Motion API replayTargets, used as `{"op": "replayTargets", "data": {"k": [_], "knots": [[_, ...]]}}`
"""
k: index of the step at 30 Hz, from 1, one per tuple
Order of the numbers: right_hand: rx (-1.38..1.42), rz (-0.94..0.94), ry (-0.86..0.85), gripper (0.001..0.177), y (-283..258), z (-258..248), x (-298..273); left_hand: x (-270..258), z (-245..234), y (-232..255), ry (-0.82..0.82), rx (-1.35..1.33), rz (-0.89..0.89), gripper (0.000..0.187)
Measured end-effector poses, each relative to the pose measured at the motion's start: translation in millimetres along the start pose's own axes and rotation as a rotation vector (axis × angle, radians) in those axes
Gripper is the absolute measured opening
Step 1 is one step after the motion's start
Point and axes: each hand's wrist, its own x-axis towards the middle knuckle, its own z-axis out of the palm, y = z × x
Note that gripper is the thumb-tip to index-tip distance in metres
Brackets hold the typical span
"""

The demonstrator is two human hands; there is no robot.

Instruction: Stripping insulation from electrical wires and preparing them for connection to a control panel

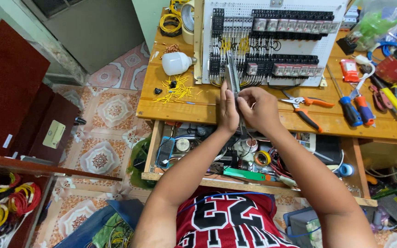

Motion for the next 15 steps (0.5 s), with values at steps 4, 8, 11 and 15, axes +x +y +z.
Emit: {"op": "replayTargets", "data": {"k": [4, 8, 11, 15], "knots": [[0.074, 0.072, -0.010, 0.017, -2.7, -5.8, 2.2, -0.6, 2.5, -8.2, -0.030, -0.015, 0.043, 0.065], [0.019, 0.171, -0.116, 0.019, -2.0, -11.4, 6.2, 4.0, 0.0, -30.1, -0.124, -0.088, 0.049, 0.066], [-0.042, 0.230, -0.162, 0.018, -1.2, -14.9, 9.7, 5.2, 1.1, -35.5, -0.155, -0.086, 0.066, 0.067], [-0.093, 0.264, -0.211, 0.016, 3.7, -14.1, 12.3, 3.6, 2.0, -38.4, -0.184, -0.093, 0.089, 0.069]]}}
